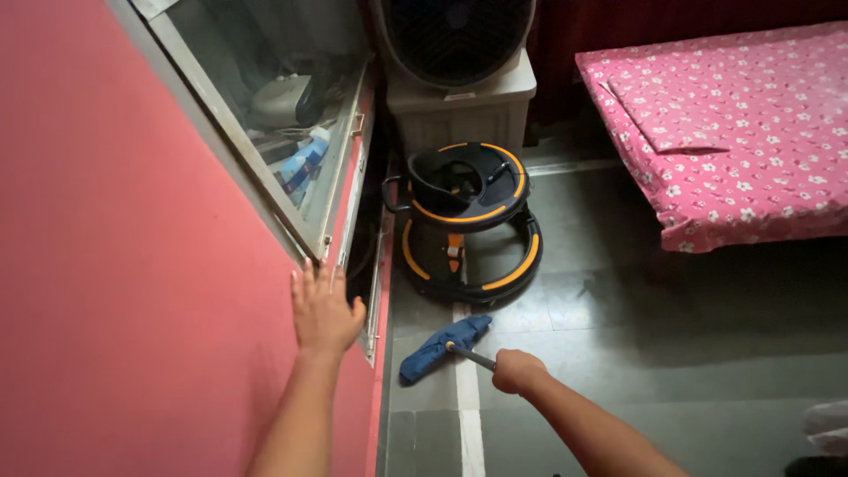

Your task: The person cleans the floor using a mop, moving it around the legs of a large cooler and under a bed.

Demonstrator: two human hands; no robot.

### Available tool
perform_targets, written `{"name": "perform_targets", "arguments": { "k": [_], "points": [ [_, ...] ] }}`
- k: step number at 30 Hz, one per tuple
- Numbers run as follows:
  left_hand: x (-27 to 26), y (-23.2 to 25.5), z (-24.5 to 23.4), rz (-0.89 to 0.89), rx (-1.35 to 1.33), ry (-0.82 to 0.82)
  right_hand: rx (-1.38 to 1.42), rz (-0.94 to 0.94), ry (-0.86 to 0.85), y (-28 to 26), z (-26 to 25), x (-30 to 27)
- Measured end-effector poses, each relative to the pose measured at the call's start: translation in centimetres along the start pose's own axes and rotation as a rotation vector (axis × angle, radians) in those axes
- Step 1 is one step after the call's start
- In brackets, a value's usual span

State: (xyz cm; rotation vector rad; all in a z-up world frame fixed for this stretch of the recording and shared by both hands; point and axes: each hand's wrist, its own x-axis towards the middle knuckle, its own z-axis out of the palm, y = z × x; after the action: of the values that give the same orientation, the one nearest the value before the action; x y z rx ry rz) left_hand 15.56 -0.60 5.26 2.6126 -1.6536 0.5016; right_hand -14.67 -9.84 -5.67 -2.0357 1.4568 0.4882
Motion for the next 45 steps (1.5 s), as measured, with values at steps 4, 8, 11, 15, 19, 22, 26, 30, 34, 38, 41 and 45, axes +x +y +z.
{"name": "perform_targets", "arguments": {
  "k": [4,8,11,15,19,22,26,30,34,38,41,45],
  "points": [
    [-1.3,3.4,1.5,0.011,-0.098,0.073,0.06,0.029,-0.001,2.3,1.1,3.0],
    [-2.2,5.3,3.1,0.059,-0.112,0.081,0.072,-0.03,0.151,6.0,7.8,8.0],
    [-2.0,6.5,3.4,0.076,-0.106,0.059,0.274,0.021,0.025,7.2,10.1,9.7],
    [-1.8,7.6,3.3,0.073,-0.118,0.071,0.778,0.039,-0.171,6.9,10.1,13.3],
    [-1.7,8.7,3.5,0.118,-0.13,0.089,0.75,-0.258,-0.08,6.4,6.5,17.9],
    [-1.6,9.4,4.1,0.131,-0.169,0.123,1.067,-0.042,-0.1,5.0,3.5,18.0],
    [-3.0,10.1,4.8,0.157,-0.194,0.104,1.149,-0.013,-0.118,3.9,1.4,13.8],
    [-4.9,10.8,5.2,0.196,-0.211,0.087,1.03,-0.012,-0.157,2.9,0.5,8.6],
    [-6.7,11.4,4.9,0.215,-0.262,-0.018,0.983,0.025,-0.195,2.9,1.4,6.0],
    [-8.1,12.4,4.3,0.252,-0.349,-0.103,1.182,0.087,-0.342,3.9,3.5,5.5],
    [-9.1,13.2,3.8,0.327,-0.376,-0.143,1.18,0.161,-0.368,4.6,5.3,5.5],
    [-10.2,14.5,3.2,0.488,-0.494,-0.114,1.339,0.182,-0.346,5.0,8.0,7.1]
  ]
}}
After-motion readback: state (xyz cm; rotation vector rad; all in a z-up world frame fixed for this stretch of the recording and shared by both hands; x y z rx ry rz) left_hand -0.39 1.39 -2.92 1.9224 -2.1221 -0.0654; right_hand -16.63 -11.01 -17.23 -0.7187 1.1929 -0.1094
